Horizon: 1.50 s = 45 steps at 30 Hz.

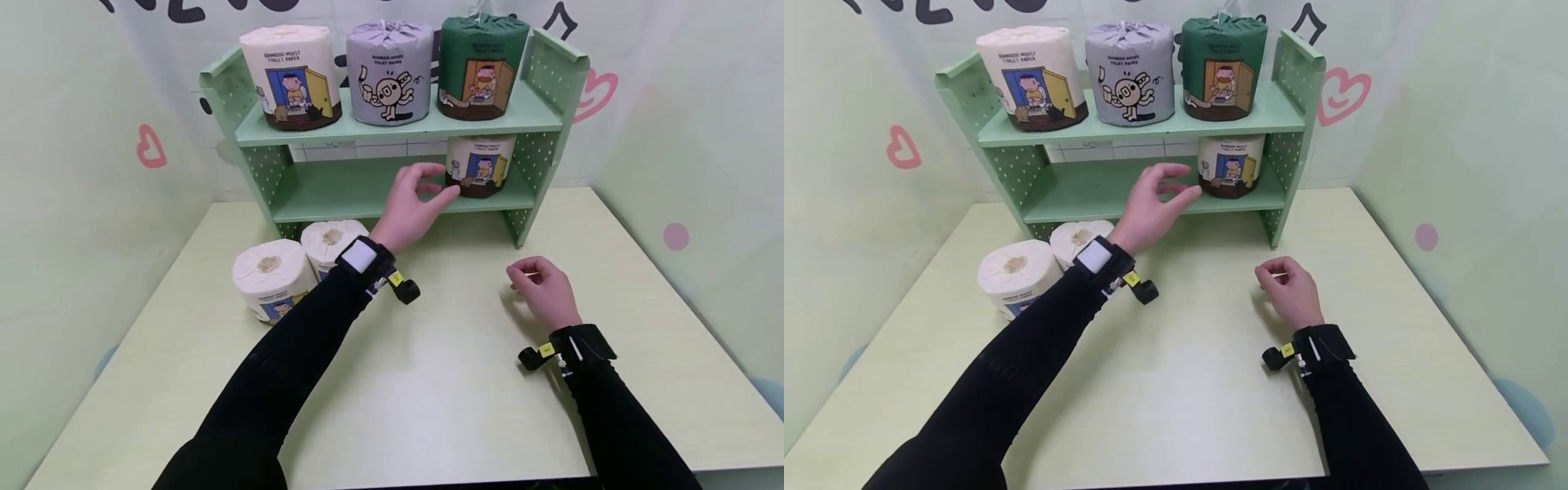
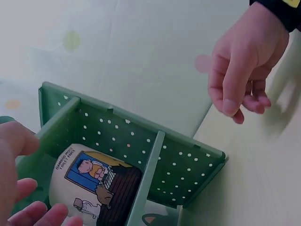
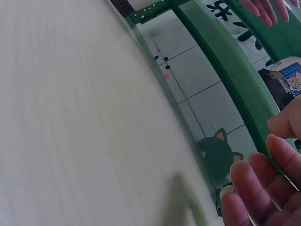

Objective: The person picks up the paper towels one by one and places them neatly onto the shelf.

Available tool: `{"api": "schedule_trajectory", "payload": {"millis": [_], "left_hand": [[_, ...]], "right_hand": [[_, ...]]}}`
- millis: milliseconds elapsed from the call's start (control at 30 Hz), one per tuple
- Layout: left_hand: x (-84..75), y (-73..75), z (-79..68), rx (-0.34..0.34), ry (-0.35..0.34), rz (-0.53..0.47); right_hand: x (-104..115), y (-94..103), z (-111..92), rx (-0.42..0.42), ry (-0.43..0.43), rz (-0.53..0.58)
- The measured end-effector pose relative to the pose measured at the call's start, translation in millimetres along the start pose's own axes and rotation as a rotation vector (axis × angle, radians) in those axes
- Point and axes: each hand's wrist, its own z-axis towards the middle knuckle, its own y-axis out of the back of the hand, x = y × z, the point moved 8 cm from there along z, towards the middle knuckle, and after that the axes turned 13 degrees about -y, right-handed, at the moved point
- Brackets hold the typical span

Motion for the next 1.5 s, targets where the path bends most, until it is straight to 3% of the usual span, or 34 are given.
{"api": "schedule_trajectory", "payload": {"millis": [167,333,567,700,900,1033,1133,1200,1300,1433,1500], "left_hand": [[-13.5,11.1,-16.4,-0.01,-0.07,-0.045],[-29.0,36.0,-38.3,-0.052,-0.158,-0.05],[-62.8,85.9,-77.8,-0.129,-0.129,-0.008],[-59.6,119.6,-94.7,-0.197,-0.122,0.01],[-26.4,173.8,-120.5,-0.322,-0.113,0.014],[3.9,204.0,-142.2,-0.375,-0.051,0.048],[19.8,218.7,-160.6,-0.379,0.033,0.115],[29.7,224.6,-172.2,-0.356,0.103,0.153],[46.2,226.4,-188.6,-0.253,0.23,0.17],[66.6,220.5,-204.6,-0.095,0.349,0.108],[74.9,216.2,-209.0,-0.044,0.37,0.064]], "right_hand": [[0,0.9,0,0.005,0.0,0.005],[-1,-2.0,-1,0.011,0.009,0.011],[-6,-7.5,-2,0.025,0.004,0.011],[-6,-7.0,-2,0.018,-0.001,0.012],[-4,-5.7,-1,0.015,0.002,0.008],[-2,-4.4,-2,0.014,0.008,0.001],[-1,-4.0,-1,0.015,0.01,-0.003],[-1,-4.5,0,0.02,0.001,-0.001],[-1,-4.7,2,0.018,-0.011,-0.001],[1,-5.2,1,0.02,-0.004,-0.006],[2,-5.9,0,0.024,0.001,-0.006]]}}
